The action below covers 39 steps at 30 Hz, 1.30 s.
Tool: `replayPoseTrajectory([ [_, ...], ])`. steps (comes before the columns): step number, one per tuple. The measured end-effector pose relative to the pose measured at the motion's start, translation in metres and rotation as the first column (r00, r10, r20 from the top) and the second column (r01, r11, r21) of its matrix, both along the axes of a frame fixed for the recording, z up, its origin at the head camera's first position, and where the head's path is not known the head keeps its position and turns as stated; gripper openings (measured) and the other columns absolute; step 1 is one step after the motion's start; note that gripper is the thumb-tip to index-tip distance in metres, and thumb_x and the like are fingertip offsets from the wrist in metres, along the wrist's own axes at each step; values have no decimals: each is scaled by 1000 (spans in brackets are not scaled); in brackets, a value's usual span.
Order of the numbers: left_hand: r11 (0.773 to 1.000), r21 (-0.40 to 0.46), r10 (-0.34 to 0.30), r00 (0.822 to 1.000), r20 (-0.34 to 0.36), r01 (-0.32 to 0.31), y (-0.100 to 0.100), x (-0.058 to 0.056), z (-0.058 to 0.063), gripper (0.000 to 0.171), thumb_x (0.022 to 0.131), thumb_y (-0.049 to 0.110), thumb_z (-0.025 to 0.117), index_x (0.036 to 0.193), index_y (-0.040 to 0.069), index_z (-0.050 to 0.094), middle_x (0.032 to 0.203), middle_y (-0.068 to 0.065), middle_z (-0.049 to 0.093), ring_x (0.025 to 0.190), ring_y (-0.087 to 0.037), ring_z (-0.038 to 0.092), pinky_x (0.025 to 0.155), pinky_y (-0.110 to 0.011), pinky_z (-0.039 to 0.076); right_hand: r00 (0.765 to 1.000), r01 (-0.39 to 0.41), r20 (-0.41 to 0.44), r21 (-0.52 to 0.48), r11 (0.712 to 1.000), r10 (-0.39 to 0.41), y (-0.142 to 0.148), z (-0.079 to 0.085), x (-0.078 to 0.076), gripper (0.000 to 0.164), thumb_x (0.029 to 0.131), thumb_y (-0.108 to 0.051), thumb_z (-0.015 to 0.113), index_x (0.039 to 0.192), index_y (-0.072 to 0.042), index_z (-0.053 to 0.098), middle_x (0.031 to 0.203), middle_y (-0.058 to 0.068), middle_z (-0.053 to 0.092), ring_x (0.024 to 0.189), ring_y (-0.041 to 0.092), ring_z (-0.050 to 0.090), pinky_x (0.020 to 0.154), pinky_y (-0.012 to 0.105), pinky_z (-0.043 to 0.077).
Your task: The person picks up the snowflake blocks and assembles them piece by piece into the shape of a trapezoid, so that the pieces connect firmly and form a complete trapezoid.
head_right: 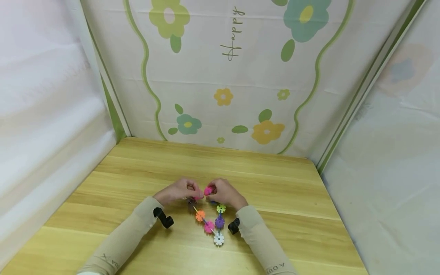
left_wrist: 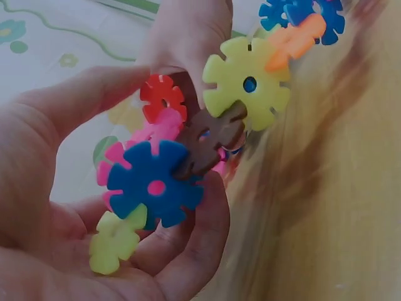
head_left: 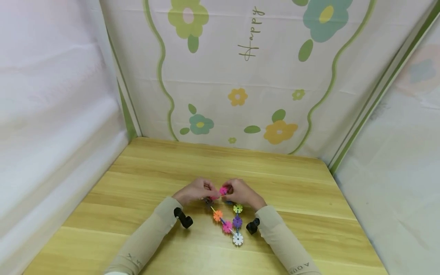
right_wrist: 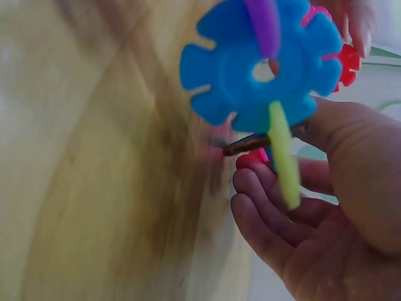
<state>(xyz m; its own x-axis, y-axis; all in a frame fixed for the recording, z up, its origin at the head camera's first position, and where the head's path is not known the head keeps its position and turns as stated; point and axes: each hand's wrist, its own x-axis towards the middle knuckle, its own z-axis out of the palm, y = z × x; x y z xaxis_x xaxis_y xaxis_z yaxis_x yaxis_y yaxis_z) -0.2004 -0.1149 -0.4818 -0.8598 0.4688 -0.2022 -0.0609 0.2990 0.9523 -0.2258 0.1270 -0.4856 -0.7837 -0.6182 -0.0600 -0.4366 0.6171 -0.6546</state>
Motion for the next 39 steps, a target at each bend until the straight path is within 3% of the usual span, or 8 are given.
replayPoseTrajectory([
  [6, 1000, 20, -22, 999, 26, 22, 4, 1, -4, 29, 93, 35, 83, 93, 8, 72, 96, -12, 76, 81, -15, 62, 72, -28, 50, 1000, -22, -20, -26, 999, 22, 0, 2, 2, 33, 97, -12, 77, 128, -3, 71, 108, 4, 76, 91, 9, 70, 82, 25, 60],
  [9, 998, 64, -23, 999, 34, 21, 7, 1, -6, 30, 94, 34, 82, 103, 7, 71, 100, -11, 77, 90, -21, 70, 78, -29, 55, 999, -31, -34, -55, 998, 30, 1, 8, 4, 30, 96, -7, 75, 126, -2, 72, 109, 5, 76, 92, 11, 70, 81, 25, 61],
  [14, 991, 130, -50, 998, 40, 44, 11, 0, -8, 38, 95, 32, 81, 122, 7, 73, 109, -10, 78, 100, -28, 73, 82, -30, 59, 996, -43, -81, -61, 997, 38, 6, 18, 7, 30, 95, -5, 75, 125, -4, 73, 112, 6, 75, 92, 12, 71, 80, 24, 61],
  [19, 990, 120, -76, 997, 9, 75, 12, 4, -7, 35, 96, 35, 79, 123, 12, 77, 113, -11, 76, 98, -26, 70, 82, -31, 59, 995, -24, -100, -50, 998, 19, 11, 27, 11, 30, 96, -6, 76, 125, -7, 74, 112, 3, 74, 92, 9, 69, 81, 24, 60],
  [24, 990, 125, -62, 998, 4, 61, 11, 6, -6, 37, 99, 34, 76, 127, 10, 74, 120, -20, 74, 104, -31, 71, 85, -32, 59, 992, 9, -125, -44, 999, -14, 19, 35, 15, 34, 95, -7, 77, 129, -7, 73, 113, 0, 72, 94, 9, 67, 86, 26, 59],
  [31, 994, 106, -24, 1000, 3, 24, 8, 4, -9, 45, 99, 39, 75, 131, 8, 71, 117, -8, 73, 104, -25, 71, 89, -35, 60, 987, 9, -158, -54, 998, -18, 27, 40, 15, 34, 95, -8, 79, 128, -10, 73, 111, -2, 71, 94, 10, 67, 87, 35, 62],
  [39, 988, 144, -51, 999, -10, 52, 6, 4, -10, 48, 102, 37, 72, 137, 4, 67, 129, -22, 70, 113, -38, 69, 90, -35, 59, 979, -20, -205, -50, 999, 9, 28, 44, 19, 32, 94, -7, 79, 125, -12, 74, 107, -3, 70, 94, 12, 67, 88, 41, 62],
])
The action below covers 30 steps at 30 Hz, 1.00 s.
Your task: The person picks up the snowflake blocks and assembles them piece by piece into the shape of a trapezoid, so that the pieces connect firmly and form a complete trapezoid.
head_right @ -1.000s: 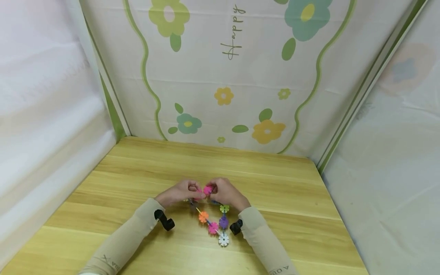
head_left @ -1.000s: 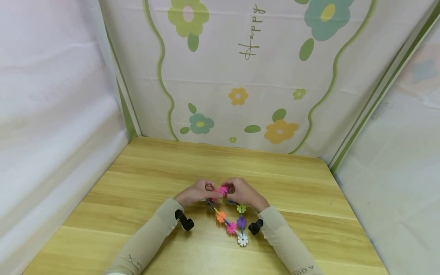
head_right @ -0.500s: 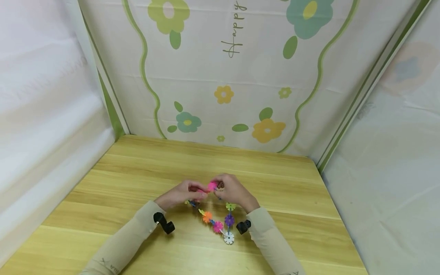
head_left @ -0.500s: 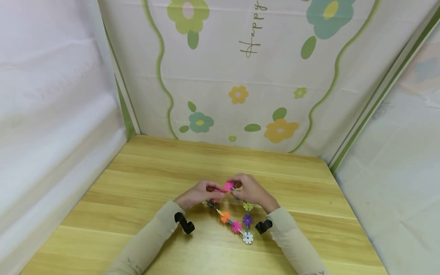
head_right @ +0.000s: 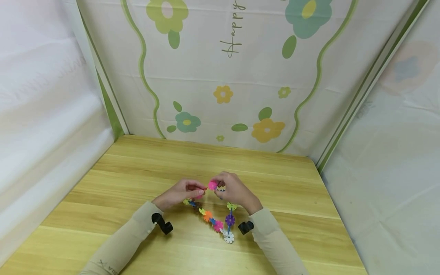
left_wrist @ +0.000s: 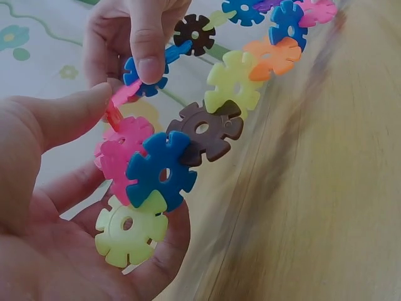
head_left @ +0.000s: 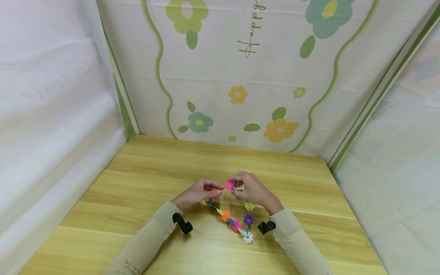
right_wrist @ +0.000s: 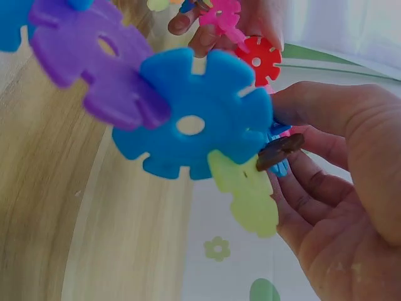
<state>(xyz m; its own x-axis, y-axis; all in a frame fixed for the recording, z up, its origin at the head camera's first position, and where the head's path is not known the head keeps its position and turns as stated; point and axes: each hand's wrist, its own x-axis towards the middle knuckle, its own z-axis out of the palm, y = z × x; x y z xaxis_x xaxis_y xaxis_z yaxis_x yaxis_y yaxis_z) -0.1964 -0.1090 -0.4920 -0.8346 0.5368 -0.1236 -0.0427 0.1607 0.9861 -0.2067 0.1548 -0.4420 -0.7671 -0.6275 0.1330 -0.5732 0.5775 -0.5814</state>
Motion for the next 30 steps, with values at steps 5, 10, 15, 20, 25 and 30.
replayPoseTrajectory([
  [5, 1000, -15, 1, 999, -35, -1, 0, 2, 1, 43, 105, 36, 68, 137, 8, 68, 134, -21, 69, 119, -36, 68, 95, -37, 59, 999, -17, -37, 19, 1000, 18, -2, 4, 3, 32, 94, -8, 79, 125, -13, 75, 107, -4, 69, 95, 13, 68, 84, 32, 61],
  [10, 1000, -24, 4, 998, -58, -6, 2, 3, 2, 38, 107, 35, 63, 136, 11, 70, 134, -20, 70, 122, -36, 68, 98, -39, 59, 996, -41, -73, 45, 998, 44, -3, 6, 4, 33, 94, -6, 79, 127, -9, 75, 105, -2, 68, 91, 13, 65, 76, 26, 57],
  [15, 999, -43, 11, 997, -74, -14, 4, 3, 2, 35, 107, 35, 63, 134, 14, 71, 132, -19, 70, 120, -35, 68, 97, -37, 59, 995, -41, -86, 86, 995, 48, -4, 8, 5, 35, 95, -6, 78, 129, -11, 75, 108, -2, 68, 87, 10, 59, 71, 23, 53],
  [20, 999, -42, 23, 996, -84, -27, 6, 2, 1, 34, 107, 33, 64, 133, 13, 73, 131, -20, 71, 118, -34, 70, 96, -38, 60, 991, -47, -117, 99, 994, 58, -7, 7, 7, 35, 94, -4, 78, 129, -10, 75, 111, 2, 68, 90, 20, 65, 73, 26, 55],
  [25, 999, -36, 37, 994, -107, -41, 8, 1, 1, 28, 107, 23, 65, 128, 8, 75, 125, -24, 72, 110, -36, 71, 91, -37, 62, 982, -75, -163, 108, 991, 92, -12, 4, 8, 28, 95, -5, 78, 122, -8, 77, 108, 3, 68, 93, 21, 66, 77, 26, 58],
  [30, 996, -53, 62, 989, -135, -70, 11, 3, 1, 25, 106, 16, 66, 124, 4, 77, 116, -27, 73, 98, -31, 70, 81, -32, 60, 979, -96, -174, 88, 992, 110, -14, 2, 9, 25, 94, -5, 80, 119, -9, 78, 105, 3, 67, 89, 12, 60, 76, 25, 57],
])
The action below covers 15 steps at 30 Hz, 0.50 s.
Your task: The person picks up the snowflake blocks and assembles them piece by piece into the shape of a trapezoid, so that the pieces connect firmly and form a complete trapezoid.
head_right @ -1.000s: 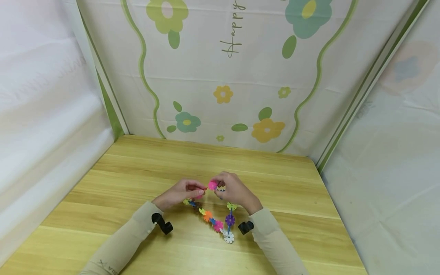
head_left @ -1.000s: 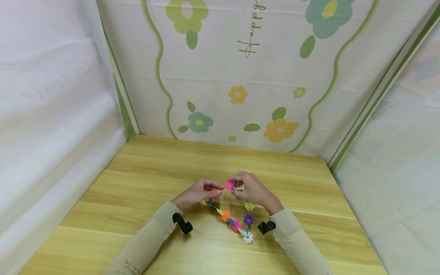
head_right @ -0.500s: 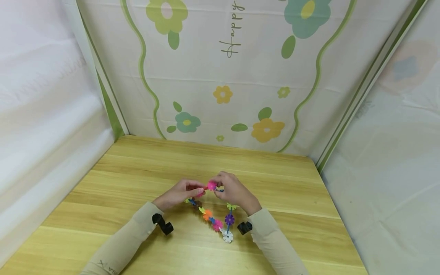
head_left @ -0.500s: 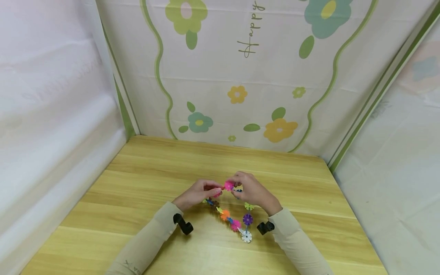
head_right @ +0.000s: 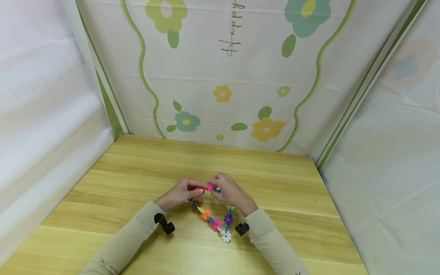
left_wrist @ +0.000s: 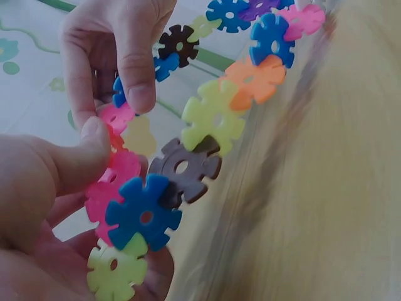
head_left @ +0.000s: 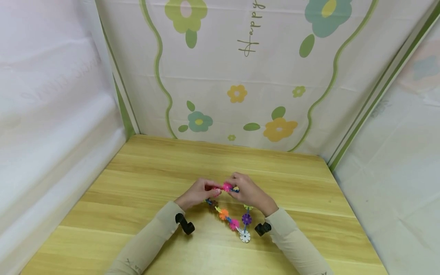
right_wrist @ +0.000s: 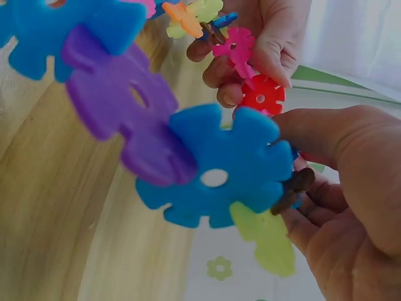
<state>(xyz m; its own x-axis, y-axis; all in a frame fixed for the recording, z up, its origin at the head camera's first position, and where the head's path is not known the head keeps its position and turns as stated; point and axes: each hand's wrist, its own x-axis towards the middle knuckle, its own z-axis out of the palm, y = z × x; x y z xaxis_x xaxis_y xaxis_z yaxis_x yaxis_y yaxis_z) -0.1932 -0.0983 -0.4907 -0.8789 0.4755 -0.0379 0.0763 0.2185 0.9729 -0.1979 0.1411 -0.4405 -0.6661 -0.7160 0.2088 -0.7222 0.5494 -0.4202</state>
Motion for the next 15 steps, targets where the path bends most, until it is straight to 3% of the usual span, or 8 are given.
replayPoseTrajectory([
  [9, 999, -2, 37, 999, 29, -37, 6, -1, -2, 26, 106, 16, 65, 126, 4, 76, 118, -22, 75, 106, -34, 71, 86, -35, 62, 1000, -6, 19, -6, 1000, 7, 2, -5, -5, 28, 95, -6, 79, 122, -7, 77, 107, 5, 69, 85, 13, 60, 72, 22, 55],
  [11, 999, -4, 32, 999, 40, -32, 6, -2, -4, 27, 107, 20, 64, 128, 5, 75, 119, -20, 75, 107, -33, 71, 88, -36, 62, 999, 2, 40, 2, 1000, -2, 5, -6, -6, 32, 96, -9, 78, 127, -6, 74, 112, 7, 69, 89, 15, 63, 75, 26, 58],
  [15, 1000, -19, 24, 997, 66, -23, 5, -2, -7, 33, 108, 30, 64, 130, 8, 74, 123, -16, 74, 107, -27, 70, 89, -35, 60, 988, 69, 140, -11, 998, -67, 21, -6, -7, 49, 98, -21, 78, 141, -3, 65, 123, 10, 69, 106, 24, 68, 92, 42, 61],
])
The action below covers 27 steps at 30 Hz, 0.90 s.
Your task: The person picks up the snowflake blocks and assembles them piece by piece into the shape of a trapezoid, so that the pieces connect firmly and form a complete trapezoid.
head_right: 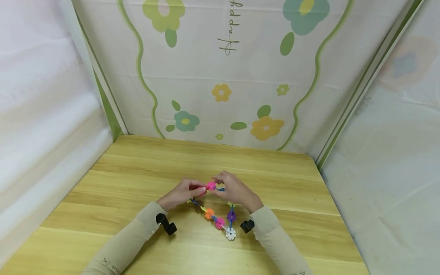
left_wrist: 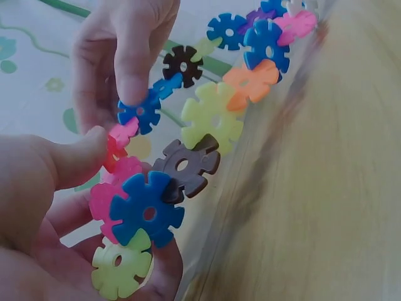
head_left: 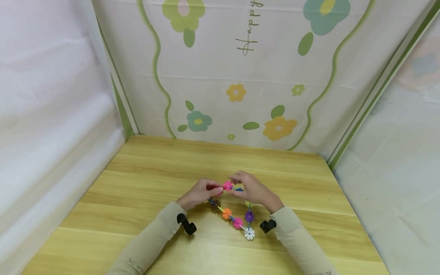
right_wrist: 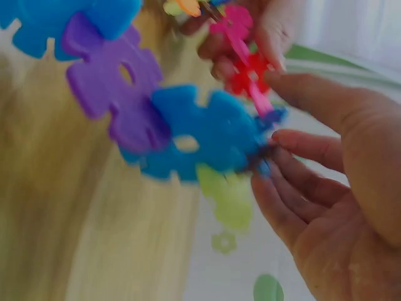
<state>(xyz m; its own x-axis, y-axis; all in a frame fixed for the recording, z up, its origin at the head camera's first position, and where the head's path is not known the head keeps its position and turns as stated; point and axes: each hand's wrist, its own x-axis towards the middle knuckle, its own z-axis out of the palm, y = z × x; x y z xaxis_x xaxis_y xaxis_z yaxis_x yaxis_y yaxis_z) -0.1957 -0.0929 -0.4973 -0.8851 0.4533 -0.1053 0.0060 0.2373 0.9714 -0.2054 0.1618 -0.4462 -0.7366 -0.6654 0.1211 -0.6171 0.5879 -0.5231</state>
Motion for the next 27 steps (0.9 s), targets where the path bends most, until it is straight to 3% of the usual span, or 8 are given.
replayPoseTrajectory([
  [4, 1000, -9, 29, 999, 27, -29, -2, 2, 1, 35, 107, 35, 64, 130, 10, 73, 125, -13, 73, 105, -20, 66, 88, -32, 56, 988, 97, 125, -34, 995, -92, 28, 0, 3, 56, 100, -31, 76, 145, -3, 61, 129, 15, 71, 116, 26, 68, 104, 48, 57],
  [9, 998, -18, 54, 998, 40, -53, -3, 2, 2, 33, 107, 34, 65, 129, 10, 74, 124, -12, 72, 103, -18, 64, 86, -30, 54, 957, 152, 259, -56, 987, -133, 63, -15, 13, 45, 103, -33, 71, 132, 0, 70, 115, 7, 76, 102, 17, 71, 89, 28, 61],
  [11, 998, -23, 57, 997, 44, -56, -3, 2, 1, 34, 107, 34, 65, 129, 10, 74, 123, -12, 72, 103, -18, 64, 86, -29, 54, 942, 155, 310, -69, 986, -126, 72, -23, 19, 36, 103, -32, 70, 125, -3, 74, 108, 2, 77, 96, 15, 71, 83, 24, 60],
  [14, 998, -29, 63, 997, 43, -62, -3, 2, 2, 34, 107, 34, 65, 129, 9, 73, 123, -13, 72, 103, -18, 64, 85, -29, 54, 916, 139, 390, -98, 985, -90, 79, -33, 31, 24, 104, -26, 69, 117, -8, 77, 103, 3, 78, 90, 17, 72, 78, 28, 62],
  [18, 998, -23, 65, 997, 46, -64, -2, 3, 3, 37, 107, 35, 64, 132, 8, 72, 126, -14, 71, 107, -19, 65, 89, -31, 55, 881, 122, 471, -154, 980, -36, 79, -38, 39, 18, 103, -17, 69, 113, -3, 77, 100, 9, 78, 85, 21, 73, 73, 35, 64],
  [22, 995, 25, 98, 991, 90, -101, 0, 1, 6, 38, 109, 37, 61, 133, 9, 69, 128, -14, 70, 112, -19, 65, 97, -33, 55, 856, 225, 504, -154, 962, -119, 78, -33, 34, 17, 103, -15, 69, 111, -2, 77, 98, 10, 77, 85, 22, 73, 74, 35, 64],
  [27, 979, 102, 160, 979, 126, -174, 7, -12, 8, 29, 111, 27, 57, 127, 5, 68, 118, -12, 69, 104, -19, 64, 90, -31, 53, 808, 369, 541, -155, 916, -234, 84, -26, 10, 21, 105, -16, 66, 117, -2, 75, 103, 12, 77, 90, 22, 74, 81, 38, 65],
])
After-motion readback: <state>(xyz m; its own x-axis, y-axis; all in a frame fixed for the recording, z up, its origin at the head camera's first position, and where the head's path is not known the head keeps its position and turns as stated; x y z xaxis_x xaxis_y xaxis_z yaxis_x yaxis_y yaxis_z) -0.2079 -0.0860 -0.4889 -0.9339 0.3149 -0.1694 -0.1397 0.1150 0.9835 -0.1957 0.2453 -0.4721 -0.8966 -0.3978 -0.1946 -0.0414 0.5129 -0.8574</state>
